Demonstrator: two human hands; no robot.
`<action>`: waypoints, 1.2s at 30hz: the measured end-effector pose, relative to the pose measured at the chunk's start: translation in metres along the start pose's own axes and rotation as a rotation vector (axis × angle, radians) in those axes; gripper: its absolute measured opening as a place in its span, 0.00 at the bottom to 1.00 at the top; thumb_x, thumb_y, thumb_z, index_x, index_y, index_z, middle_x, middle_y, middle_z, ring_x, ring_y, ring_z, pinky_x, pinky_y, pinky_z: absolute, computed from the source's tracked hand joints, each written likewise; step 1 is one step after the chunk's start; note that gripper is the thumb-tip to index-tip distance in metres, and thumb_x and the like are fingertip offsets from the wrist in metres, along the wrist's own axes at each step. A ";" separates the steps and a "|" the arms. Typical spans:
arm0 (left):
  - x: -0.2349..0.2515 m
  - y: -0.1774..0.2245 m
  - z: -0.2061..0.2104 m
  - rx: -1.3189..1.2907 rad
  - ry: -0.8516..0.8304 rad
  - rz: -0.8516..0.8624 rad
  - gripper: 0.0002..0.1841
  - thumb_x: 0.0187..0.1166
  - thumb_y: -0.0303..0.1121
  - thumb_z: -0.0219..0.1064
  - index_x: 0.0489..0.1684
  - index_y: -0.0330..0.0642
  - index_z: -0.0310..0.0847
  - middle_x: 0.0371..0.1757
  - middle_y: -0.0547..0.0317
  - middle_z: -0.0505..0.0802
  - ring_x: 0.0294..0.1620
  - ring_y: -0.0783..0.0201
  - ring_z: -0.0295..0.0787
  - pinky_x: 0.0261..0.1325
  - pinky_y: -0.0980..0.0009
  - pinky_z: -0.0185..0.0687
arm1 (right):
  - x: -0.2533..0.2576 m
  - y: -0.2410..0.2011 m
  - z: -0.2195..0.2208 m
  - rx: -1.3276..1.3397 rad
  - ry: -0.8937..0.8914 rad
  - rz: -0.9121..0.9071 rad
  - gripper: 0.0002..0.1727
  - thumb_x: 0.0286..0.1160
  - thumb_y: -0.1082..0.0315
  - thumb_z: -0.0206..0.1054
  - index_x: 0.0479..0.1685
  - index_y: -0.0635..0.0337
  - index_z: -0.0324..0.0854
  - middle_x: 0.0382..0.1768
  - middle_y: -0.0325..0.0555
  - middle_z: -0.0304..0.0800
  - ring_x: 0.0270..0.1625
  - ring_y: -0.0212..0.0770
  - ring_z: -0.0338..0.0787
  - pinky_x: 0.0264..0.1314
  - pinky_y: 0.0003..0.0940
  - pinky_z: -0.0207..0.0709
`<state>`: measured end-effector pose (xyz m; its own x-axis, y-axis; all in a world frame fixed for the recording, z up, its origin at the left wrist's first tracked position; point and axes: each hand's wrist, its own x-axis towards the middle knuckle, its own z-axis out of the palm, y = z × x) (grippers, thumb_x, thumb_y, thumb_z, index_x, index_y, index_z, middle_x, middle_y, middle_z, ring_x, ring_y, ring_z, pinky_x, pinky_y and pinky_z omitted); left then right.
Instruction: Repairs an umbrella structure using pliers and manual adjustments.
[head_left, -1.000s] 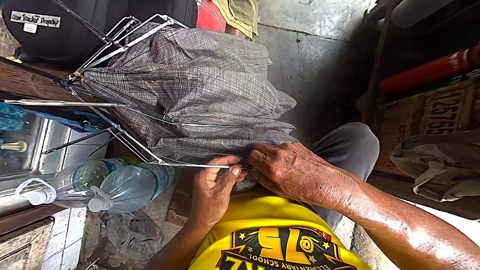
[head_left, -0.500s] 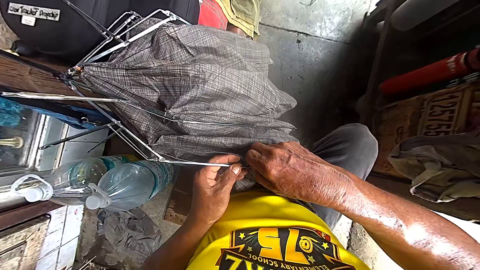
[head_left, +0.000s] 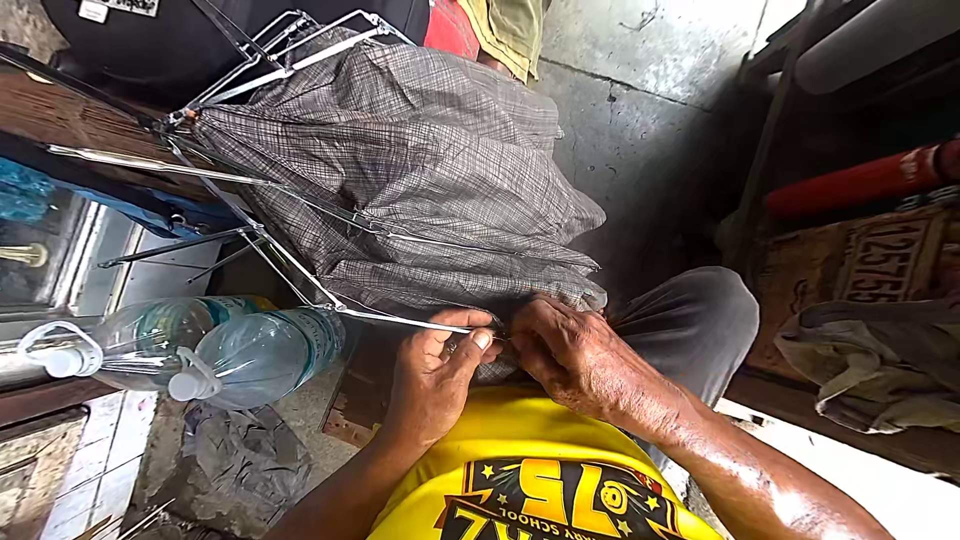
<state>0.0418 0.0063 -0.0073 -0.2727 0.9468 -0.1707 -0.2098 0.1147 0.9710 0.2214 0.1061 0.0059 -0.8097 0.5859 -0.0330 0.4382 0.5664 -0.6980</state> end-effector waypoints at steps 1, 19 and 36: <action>0.000 0.000 0.000 -0.003 -0.004 0.001 0.09 0.82 0.19 0.62 0.53 0.25 0.83 0.47 0.45 0.94 0.43 0.54 0.97 0.52 0.59 0.97 | -0.001 -0.001 0.002 0.016 0.009 0.026 0.11 0.83 0.62 0.55 0.40 0.55 0.82 0.33 0.39 0.82 0.32 0.31 0.82 0.33 0.27 0.76; 0.001 -0.001 0.000 0.040 -0.024 0.028 0.09 0.81 0.19 0.62 0.52 0.25 0.84 0.48 0.46 0.95 0.43 0.56 0.97 0.51 0.61 0.97 | 0.003 -0.009 0.002 -0.172 0.019 -0.077 0.10 0.80 0.65 0.56 0.36 0.58 0.80 0.29 0.44 0.79 0.24 0.39 0.81 0.24 0.33 0.74; 0.002 -0.003 -0.003 -0.110 -0.036 0.006 0.10 0.83 0.20 0.61 0.55 0.24 0.84 0.47 0.44 0.94 0.43 0.53 0.97 0.52 0.59 0.96 | -0.023 0.003 0.015 0.405 0.219 0.047 0.12 0.86 0.65 0.63 0.55 0.63 0.87 0.49 0.45 0.89 0.47 0.30 0.88 0.51 0.24 0.85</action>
<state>0.0388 0.0069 -0.0112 -0.2402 0.9579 -0.1572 -0.3103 0.0777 0.9475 0.2356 0.0861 -0.0060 -0.6721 0.7387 0.0503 0.2495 0.2900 -0.9239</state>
